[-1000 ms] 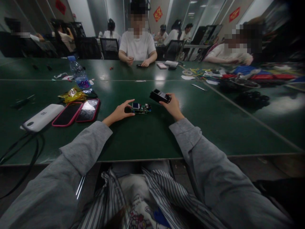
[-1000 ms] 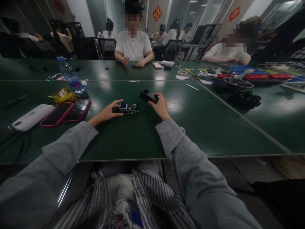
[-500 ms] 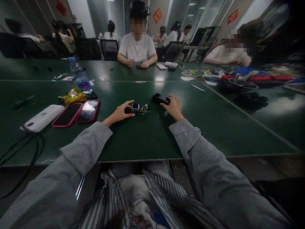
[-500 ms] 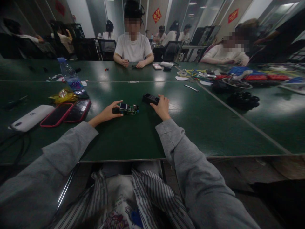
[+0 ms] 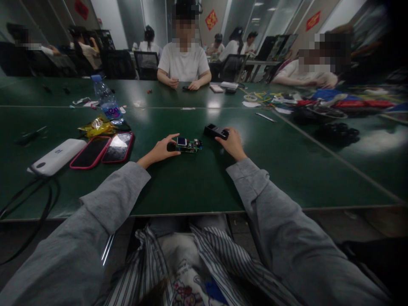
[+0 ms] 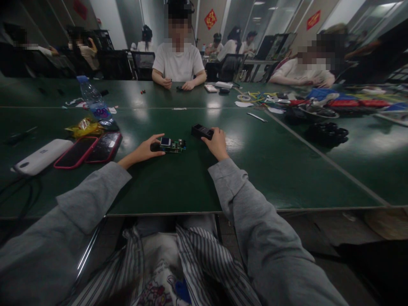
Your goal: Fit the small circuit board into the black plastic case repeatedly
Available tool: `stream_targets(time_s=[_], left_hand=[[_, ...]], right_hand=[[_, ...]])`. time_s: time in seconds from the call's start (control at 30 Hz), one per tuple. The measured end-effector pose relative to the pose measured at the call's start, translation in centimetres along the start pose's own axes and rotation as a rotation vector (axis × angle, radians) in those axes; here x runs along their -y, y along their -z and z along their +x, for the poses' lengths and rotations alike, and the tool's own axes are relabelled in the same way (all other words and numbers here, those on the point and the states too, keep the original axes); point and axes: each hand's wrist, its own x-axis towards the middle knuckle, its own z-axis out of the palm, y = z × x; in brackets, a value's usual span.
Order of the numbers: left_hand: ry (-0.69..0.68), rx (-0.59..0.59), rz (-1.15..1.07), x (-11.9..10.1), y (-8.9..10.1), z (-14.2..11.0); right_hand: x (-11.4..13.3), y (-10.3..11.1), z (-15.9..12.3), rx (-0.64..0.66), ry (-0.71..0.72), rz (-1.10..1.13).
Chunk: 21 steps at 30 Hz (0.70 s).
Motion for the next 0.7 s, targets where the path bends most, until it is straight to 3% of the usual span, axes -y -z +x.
stream_targets(time_s=[0.23, 0.43, 0.57, 0.7], left_hand=[[-0.007, -0.003, 0.007, 0.0, 0.1, 0.0], [-0.006, -0.003, -0.005, 0.1, -0.1, -0.1], [0.025, -0.017, 0.01, 0.4, -0.2, 0.0], [0.031, -0.032, 0.012, 0.7, -0.5, 0.1]], right_hand=[[1.5, 0.2, -0.1, 0.079, -0.009, 0.111], [5.5, 1.0, -1.3, 0.239, 0.179, 0.465], [7.6, 1.3, -2.4, 0.286, 0.311, 0.466], [8.1, 1.3, -2.9, 0.314, 0.382, 0.442]])
